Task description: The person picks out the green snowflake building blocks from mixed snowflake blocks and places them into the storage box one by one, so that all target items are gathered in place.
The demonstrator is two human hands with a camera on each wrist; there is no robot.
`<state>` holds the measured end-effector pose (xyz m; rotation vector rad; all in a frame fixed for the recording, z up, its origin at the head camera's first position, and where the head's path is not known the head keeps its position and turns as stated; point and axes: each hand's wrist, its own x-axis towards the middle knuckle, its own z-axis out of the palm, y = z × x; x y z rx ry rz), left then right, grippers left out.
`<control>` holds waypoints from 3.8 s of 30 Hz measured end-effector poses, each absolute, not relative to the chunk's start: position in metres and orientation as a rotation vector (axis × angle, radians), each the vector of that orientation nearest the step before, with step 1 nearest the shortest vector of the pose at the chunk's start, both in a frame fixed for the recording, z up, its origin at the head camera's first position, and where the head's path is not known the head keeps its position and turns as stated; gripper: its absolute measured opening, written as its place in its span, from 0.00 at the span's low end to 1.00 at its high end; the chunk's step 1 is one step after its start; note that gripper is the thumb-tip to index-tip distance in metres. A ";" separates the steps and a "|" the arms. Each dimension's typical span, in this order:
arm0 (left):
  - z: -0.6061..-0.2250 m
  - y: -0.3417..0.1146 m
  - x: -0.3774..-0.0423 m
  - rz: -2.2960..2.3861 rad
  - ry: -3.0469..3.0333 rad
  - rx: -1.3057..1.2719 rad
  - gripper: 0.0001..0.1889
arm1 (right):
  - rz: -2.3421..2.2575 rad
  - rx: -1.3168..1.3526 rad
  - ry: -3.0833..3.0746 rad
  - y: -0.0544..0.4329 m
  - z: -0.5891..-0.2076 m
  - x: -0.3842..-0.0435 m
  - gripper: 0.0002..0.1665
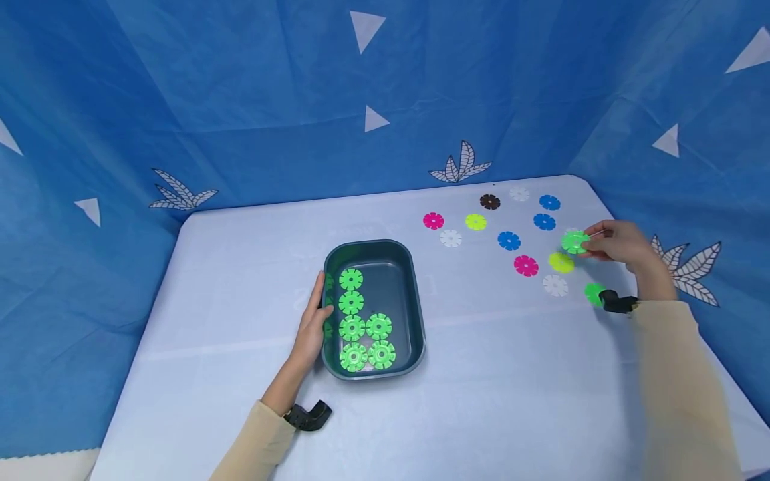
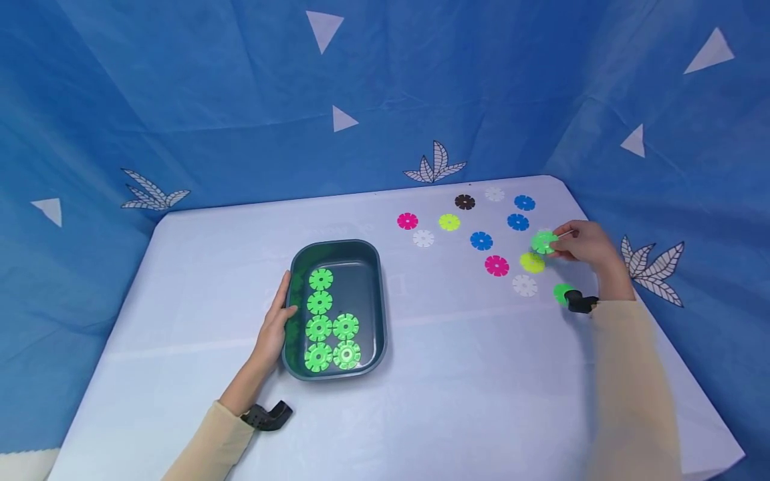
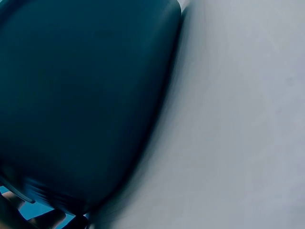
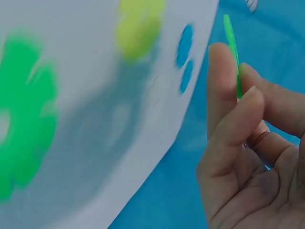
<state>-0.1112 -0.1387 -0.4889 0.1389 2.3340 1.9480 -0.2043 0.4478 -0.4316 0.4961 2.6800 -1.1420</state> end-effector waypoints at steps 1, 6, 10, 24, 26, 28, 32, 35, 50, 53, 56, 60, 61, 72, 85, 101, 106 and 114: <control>-0.489 -0.139 -0.111 1.947 2.335 0.140 0.33 | -1.148 0.458 2.678 0.440 -0.427 -0.204 0.27; -0.490 -0.139 -0.111 1.951 2.338 0.146 0.33 | -1.135 0.230 2.677 0.389 -0.404 -0.199 0.28; -0.490 -0.139 -0.111 1.952 2.347 0.155 0.33 | -1.163 0.115 2.648 0.354 -0.397 -0.201 0.25; -0.491 -0.139 -0.112 1.950 2.357 0.169 0.34 | -1.199 -0.362 2.442 0.227 -0.370 -0.207 0.14; -0.491 -0.139 -0.112 1.953 2.355 0.167 0.33 | -1.198 -0.447 2.422 0.208 -0.365 -0.208 0.12; -0.491 -0.139 -0.112 1.953 2.356 0.164 0.33 | -1.191 -0.508 2.406 0.189 -0.363 -0.210 0.11; -0.490 -0.139 -0.112 1.957 2.354 0.165 0.33 | -1.145 -0.596 2.365 0.153 -0.363 -0.215 0.10; -0.491 -0.139 -0.112 1.962 2.350 0.172 0.33 | -1.087 -0.646 2.318 0.130 -0.369 -0.217 0.09; -0.492 -0.139 -0.113 1.975 2.343 0.188 0.33 | -0.667 -0.760 2.280 0.068 -0.405 -0.221 0.12; -0.492 -0.139 -0.113 1.980 2.346 0.187 0.33 | -0.602 -0.743 2.300 0.065 -0.409 -0.221 0.12; -0.491 -0.139 -0.113 1.984 2.341 0.190 0.33 | -0.554 -0.733 2.315 0.063 -0.412 -0.222 0.13; -0.491 -0.140 -0.112 1.986 2.336 0.193 0.33 | -0.517 -0.727 2.319 0.061 -0.415 -0.221 0.13; -0.491 -0.140 -0.112 1.987 2.336 0.195 0.33 | -0.506 -0.727 2.319 0.061 -0.415 -0.220 0.13; -0.491 -0.141 -0.112 1.990 2.344 0.204 0.33 | -0.396 -0.754 2.366 0.058 -0.419 -0.218 0.10; -0.490 -0.141 -0.112 1.982 2.353 0.204 0.33 | -0.350 -0.762 2.386 0.056 -0.419 -0.215 0.08; -0.491 -0.140 -0.113 1.962 2.357 0.198 0.33 | -0.302 -0.805 2.478 0.058 -0.418 -0.213 0.11; -0.490 -0.139 -0.113 1.957 2.351 0.181 0.33 | -0.509 -0.831 2.460 0.070 -0.403 -0.212 0.15; -0.489 -0.140 -0.112 1.952 2.352 0.155 0.34 | -0.996 -0.733 2.355 0.128 -0.381 -0.202 0.13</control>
